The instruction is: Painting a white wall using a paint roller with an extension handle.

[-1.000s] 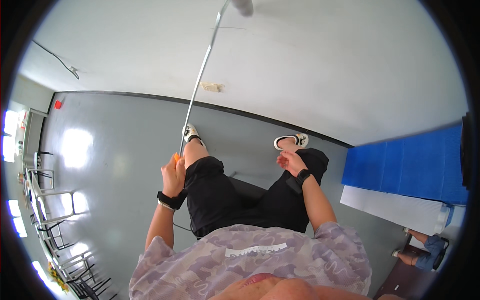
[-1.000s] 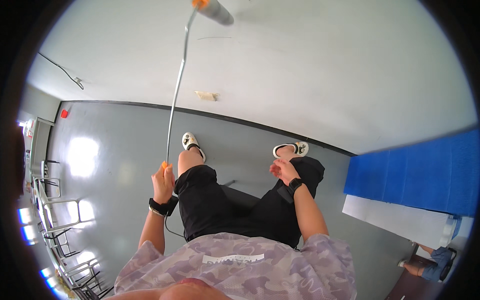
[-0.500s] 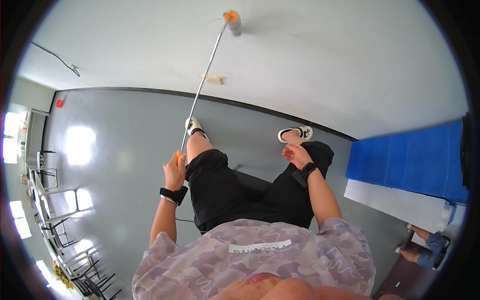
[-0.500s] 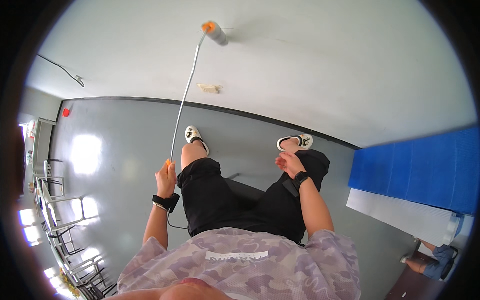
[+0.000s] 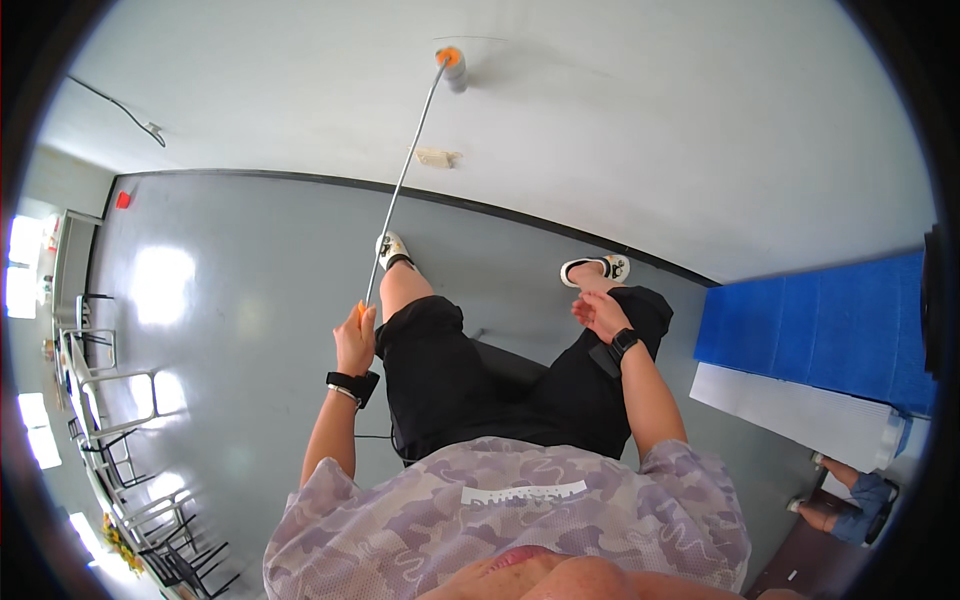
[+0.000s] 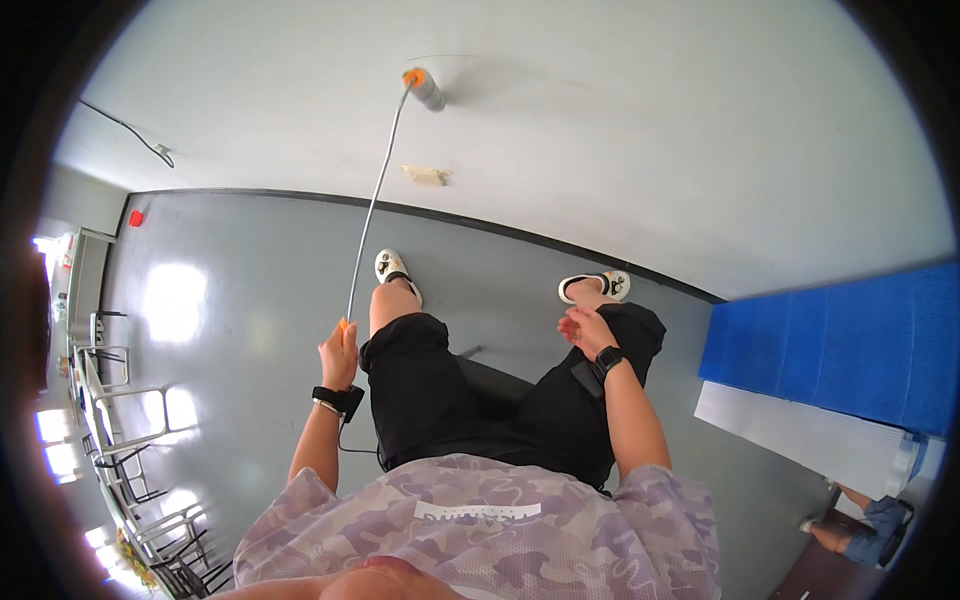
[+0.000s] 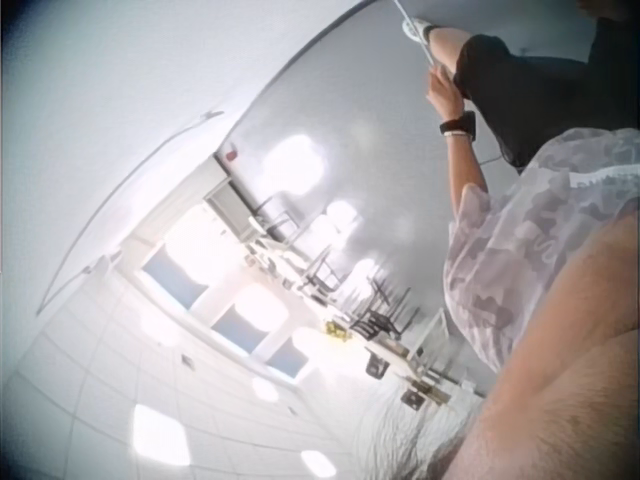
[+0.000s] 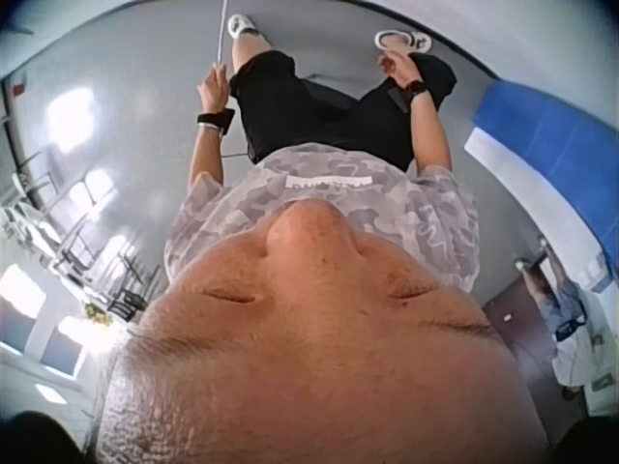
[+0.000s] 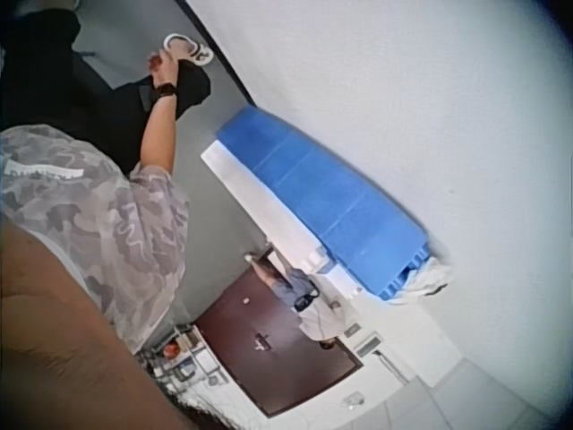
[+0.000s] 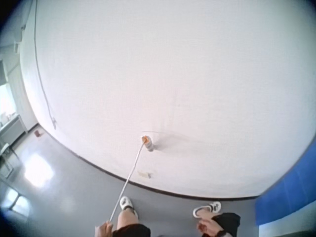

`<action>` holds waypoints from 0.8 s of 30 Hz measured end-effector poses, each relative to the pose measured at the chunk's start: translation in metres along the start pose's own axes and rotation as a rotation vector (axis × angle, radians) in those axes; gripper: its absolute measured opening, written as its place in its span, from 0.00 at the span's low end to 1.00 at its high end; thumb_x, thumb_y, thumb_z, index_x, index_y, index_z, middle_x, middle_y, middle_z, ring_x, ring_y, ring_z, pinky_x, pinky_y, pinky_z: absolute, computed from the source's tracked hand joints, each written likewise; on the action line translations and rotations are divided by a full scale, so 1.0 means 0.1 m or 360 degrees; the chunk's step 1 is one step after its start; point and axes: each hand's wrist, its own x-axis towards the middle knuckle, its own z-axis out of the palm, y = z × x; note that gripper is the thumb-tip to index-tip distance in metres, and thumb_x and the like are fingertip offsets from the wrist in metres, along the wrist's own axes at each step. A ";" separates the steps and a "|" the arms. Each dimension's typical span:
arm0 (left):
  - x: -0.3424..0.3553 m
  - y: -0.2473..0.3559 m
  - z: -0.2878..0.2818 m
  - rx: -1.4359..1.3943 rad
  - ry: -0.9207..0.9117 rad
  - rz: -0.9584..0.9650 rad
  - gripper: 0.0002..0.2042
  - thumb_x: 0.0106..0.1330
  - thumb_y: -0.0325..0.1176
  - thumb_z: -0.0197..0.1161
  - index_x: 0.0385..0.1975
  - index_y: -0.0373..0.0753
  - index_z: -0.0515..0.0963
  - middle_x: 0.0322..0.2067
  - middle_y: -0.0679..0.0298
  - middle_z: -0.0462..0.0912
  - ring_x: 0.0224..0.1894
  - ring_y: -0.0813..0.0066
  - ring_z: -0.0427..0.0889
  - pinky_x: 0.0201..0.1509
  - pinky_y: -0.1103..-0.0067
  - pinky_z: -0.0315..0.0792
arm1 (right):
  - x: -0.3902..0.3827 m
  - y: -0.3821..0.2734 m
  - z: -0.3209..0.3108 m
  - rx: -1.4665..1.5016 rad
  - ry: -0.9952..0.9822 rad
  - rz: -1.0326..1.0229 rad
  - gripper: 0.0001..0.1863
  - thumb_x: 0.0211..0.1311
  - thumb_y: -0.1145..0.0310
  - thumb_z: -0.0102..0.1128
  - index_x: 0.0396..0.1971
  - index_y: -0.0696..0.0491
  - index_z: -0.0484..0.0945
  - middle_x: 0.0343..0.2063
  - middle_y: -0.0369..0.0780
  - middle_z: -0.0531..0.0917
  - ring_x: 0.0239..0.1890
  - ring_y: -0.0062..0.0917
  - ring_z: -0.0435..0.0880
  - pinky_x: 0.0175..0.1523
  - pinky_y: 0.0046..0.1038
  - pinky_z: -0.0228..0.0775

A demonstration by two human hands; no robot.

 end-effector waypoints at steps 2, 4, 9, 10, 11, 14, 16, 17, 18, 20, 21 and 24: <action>-0.01 0.13 -0.04 -0.0033 0.0017 -0.0046 0.17 0.66 0.41 0.47 0.23 0.33 0.68 0.11 0.54 0.63 0.12 0.63 0.63 0.20 0.73 0.61 | 0.01 0.00 0.00 -0.0034 -0.0019 -0.0006 0.08 0.62 0.67 0.49 0.38 0.53 0.69 0.30 0.38 0.77 0.34 0.26 0.78 0.39 0.26 0.69; 0.07 0.27 -0.06 -0.0137 0.0169 0.0224 0.18 0.68 0.42 0.47 0.22 0.34 0.70 0.08 0.69 0.64 0.10 0.83 0.63 0.15 0.81 0.58 | 0.03 0.01 0.03 -0.0067 -0.0012 0.0002 0.07 0.62 0.67 0.49 0.37 0.53 0.69 0.30 0.38 0.77 0.34 0.26 0.77 0.39 0.26 0.69; 0.23 0.24 0.02 -0.0225 0.0122 0.0118 0.19 0.68 0.42 0.45 0.21 0.34 0.69 0.08 0.66 0.65 0.10 0.78 0.65 0.16 0.79 0.60 | 0.01 -0.01 0.07 -0.0088 -0.0011 0.0014 0.07 0.62 0.67 0.49 0.36 0.53 0.69 0.30 0.38 0.77 0.34 0.25 0.77 0.39 0.26 0.69; 0.21 0.12 0.06 -0.0115 0.0136 0.0140 0.19 0.68 0.43 0.45 0.21 0.33 0.69 0.08 0.64 0.65 0.11 0.74 0.65 0.17 0.77 0.61 | -0.02 -0.02 0.09 -0.0086 0.0027 0.0035 0.06 0.62 0.68 0.49 0.36 0.53 0.69 0.30 0.38 0.77 0.34 0.25 0.77 0.38 0.25 0.69; 0.18 0.04 0.07 -0.0003 0.0146 0.0161 0.19 0.68 0.43 0.46 0.21 0.33 0.68 0.09 0.62 0.65 0.11 0.70 0.66 0.18 0.75 0.61 | -0.03 -0.03 0.10 -0.0079 0.0026 0.0036 0.06 0.62 0.68 0.49 0.36 0.53 0.69 0.30 0.38 0.77 0.34 0.25 0.77 0.38 0.25 0.69; 0.05 -0.05 0.00 0.0058 0.0097 0.0076 0.19 0.67 0.44 0.46 0.22 0.33 0.68 0.10 0.58 0.64 0.13 0.63 0.67 0.20 0.72 0.62 | -0.04 -0.02 0.03 -0.0005 0.0002 0.0023 0.06 0.62 0.68 0.49 0.36 0.52 0.69 0.30 0.37 0.77 0.34 0.25 0.77 0.38 0.25 0.69; 0.01 -0.02 -0.07 0.0174 0.0078 0.0058 0.19 0.67 0.44 0.46 0.22 0.34 0.69 0.10 0.61 0.65 0.12 0.69 0.67 0.18 0.74 0.61 | -0.02 -0.02 0.00 -0.0020 0.0001 0.0006 0.05 0.62 0.68 0.49 0.35 0.52 0.69 0.30 0.37 0.77 0.33 0.24 0.77 0.38 0.24 0.69; -0.02 0.02 -0.10 0.0177 0.0070 0.0057 0.19 0.67 0.44 0.46 0.22 0.34 0.69 0.10 0.61 0.65 0.12 0.69 0.67 0.18 0.74 0.61 | -0.01 -0.01 -0.02 -0.0014 0.0005 0.0011 0.05 0.62 0.68 0.49 0.35 0.52 0.69 0.30 0.37 0.77 0.33 0.24 0.77 0.38 0.24 0.69; -0.05 0.07 -0.16 0.0072 -0.0008 -0.0137 0.18 0.67 0.44 0.47 0.23 0.34 0.70 0.09 0.62 0.65 0.11 0.71 0.66 0.17 0.75 0.62 | 0.00 0.00 -0.03 -0.0017 0.0002 0.0009 0.05 0.62 0.68 0.49 0.35 0.53 0.70 0.30 0.37 0.77 0.33 0.24 0.77 0.38 0.24 0.69; -0.10 0.15 -0.23 -0.0108 -0.0088 -0.0404 0.19 0.67 0.45 0.48 0.21 0.36 0.70 0.08 0.69 0.65 0.08 0.82 0.64 0.14 0.80 0.59 | 0.03 0.00 -0.01 -0.0034 -0.0009 0.0010 0.05 0.62 0.67 0.50 0.34 0.53 0.70 0.29 0.37 0.77 0.33 0.24 0.77 0.37 0.24 0.69; -0.11 0.15 -0.23 -0.0106 -0.0089 -0.0405 0.19 0.67 0.45 0.48 0.21 0.36 0.70 0.08 0.69 0.65 0.08 0.82 0.64 0.14 0.80 0.59 | 0.05 -0.01 0.00 -0.0033 -0.0010 0.0012 0.05 0.62 0.67 0.50 0.34 0.53 0.70 0.29 0.37 0.77 0.33 0.24 0.77 0.37 0.24 0.69; -0.18 0.21 -0.27 -0.0497 -0.0141 -0.0501 0.20 0.68 0.46 0.45 0.19 0.37 0.67 0.08 0.69 0.65 0.08 0.83 0.62 0.13 0.83 0.58 | 0.07 0.02 0.04 -0.0083 -0.0022 0.0042 0.06 0.61 0.67 0.51 0.34 0.52 0.70 0.29 0.37 0.77 0.33 0.24 0.77 0.37 0.24 0.69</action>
